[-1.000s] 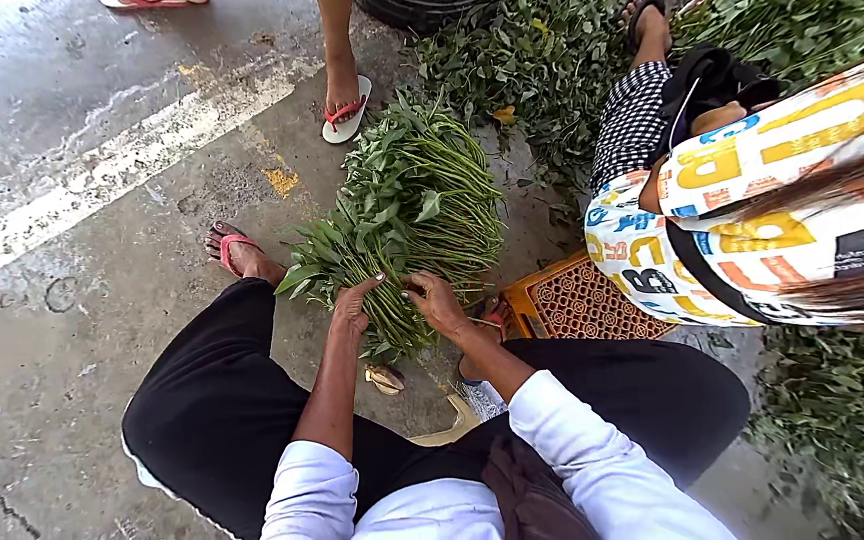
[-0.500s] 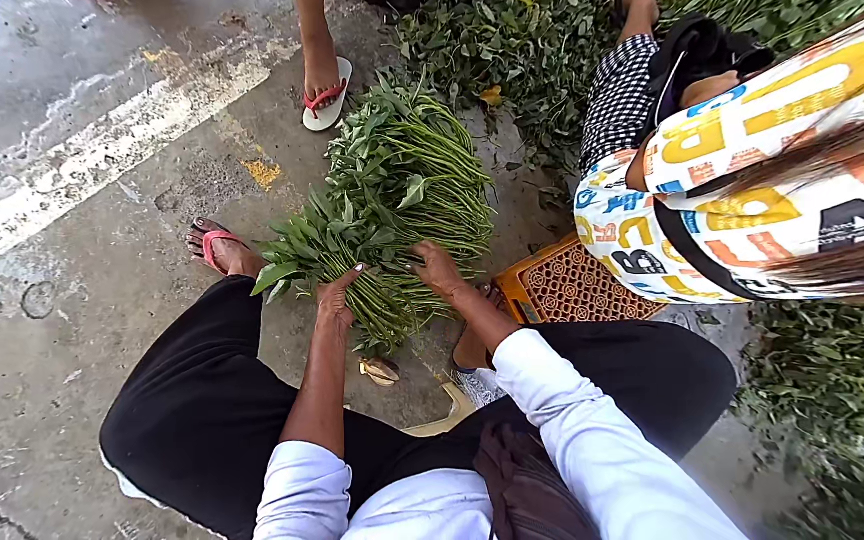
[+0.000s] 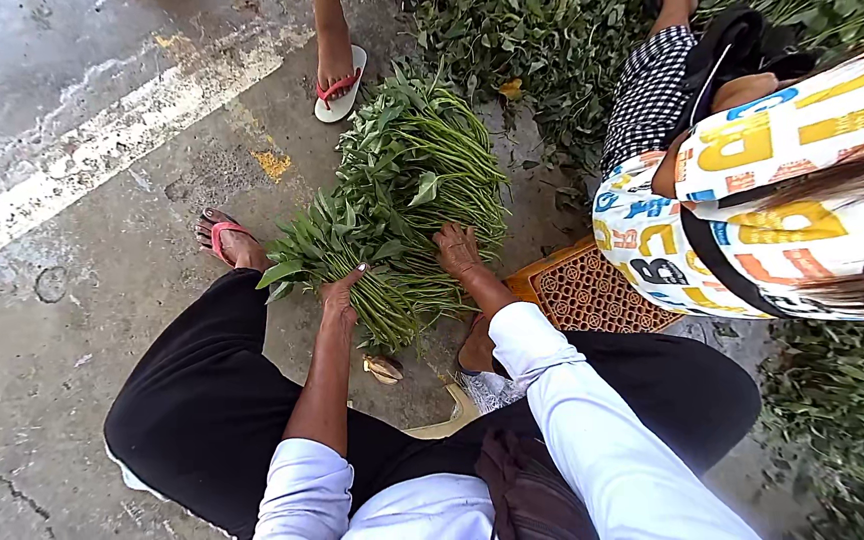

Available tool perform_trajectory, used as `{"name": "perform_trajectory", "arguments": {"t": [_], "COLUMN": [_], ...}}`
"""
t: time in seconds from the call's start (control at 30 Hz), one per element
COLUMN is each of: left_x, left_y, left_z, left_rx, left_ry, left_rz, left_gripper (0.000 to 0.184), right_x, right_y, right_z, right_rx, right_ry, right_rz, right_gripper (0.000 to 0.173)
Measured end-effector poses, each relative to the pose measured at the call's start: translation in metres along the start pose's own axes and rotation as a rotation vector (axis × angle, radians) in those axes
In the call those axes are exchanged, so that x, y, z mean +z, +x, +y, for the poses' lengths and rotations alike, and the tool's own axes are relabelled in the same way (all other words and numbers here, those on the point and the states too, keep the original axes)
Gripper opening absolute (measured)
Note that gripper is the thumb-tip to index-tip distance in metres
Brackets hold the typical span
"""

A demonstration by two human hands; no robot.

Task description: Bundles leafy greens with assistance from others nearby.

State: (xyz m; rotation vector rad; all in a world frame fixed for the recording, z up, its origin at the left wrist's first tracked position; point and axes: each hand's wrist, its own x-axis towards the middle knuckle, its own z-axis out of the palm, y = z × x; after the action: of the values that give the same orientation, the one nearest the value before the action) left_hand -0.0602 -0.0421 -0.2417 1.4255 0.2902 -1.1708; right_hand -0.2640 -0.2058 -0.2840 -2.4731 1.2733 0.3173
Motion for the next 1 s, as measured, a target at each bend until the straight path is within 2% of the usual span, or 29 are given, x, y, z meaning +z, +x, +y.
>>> {"name": "perform_trajectory", "arguments": {"t": [0.07,0.13,0.27,0.4,0.53,0.67,0.83,0.93,1.0], "left_x": [0.000,-0.001,-0.003,-0.007,-0.001,0.014,0.012,0.011,0.011], "left_y": [-0.003,-0.002,-0.001,0.000,-0.013,-0.037,-0.050,-0.051,-0.053], "left_z": [0.001,0.000,0.001,-0.001,-0.005,-0.009,-0.008,-0.006,-0.003], "left_rx": [0.000,0.000,-0.028,-0.058,-0.113,-0.075,-0.050,-0.020,-0.002], "left_ry": [0.014,0.024,-0.036,-0.079,-0.080,-0.088,0.006,0.046,0.043], "left_rz": [0.012,0.026,0.062,0.100,0.006,-0.165,-0.299,-0.305,-0.294], "left_gripper": [0.065,0.067,0.064,0.062,0.056,0.054,0.055,0.064,0.069], "right_x": [-0.015,-0.031,-0.059,-0.086,-0.089,-0.051,-0.028,-0.034,-0.035], "right_y": [-0.003,-0.009,-0.034,-0.063,-0.100,-0.113,-0.121,-0.125,-0.127], "right_z": [0.001,0.001,-0.010,-0.031,-0.065,-0.083,-0.092,-0.087,-0.087], "right_rx": [0.017,0.030,0.089,0.145,0.154,0.162,0.060,0.019,0.050], "right_ry": [0.124,0.340,0.939,1.266,1.239,1.052,0.880,0.925,1.049], "right_rz": [-0.120,-0.162,-0.110,-0.029,0.161,0.303,0.219,0.178,0.188], "right_gripper": [0.038,0.041,0.034,0.031,0.029,0.030,0.034,0.032,0.030]}}
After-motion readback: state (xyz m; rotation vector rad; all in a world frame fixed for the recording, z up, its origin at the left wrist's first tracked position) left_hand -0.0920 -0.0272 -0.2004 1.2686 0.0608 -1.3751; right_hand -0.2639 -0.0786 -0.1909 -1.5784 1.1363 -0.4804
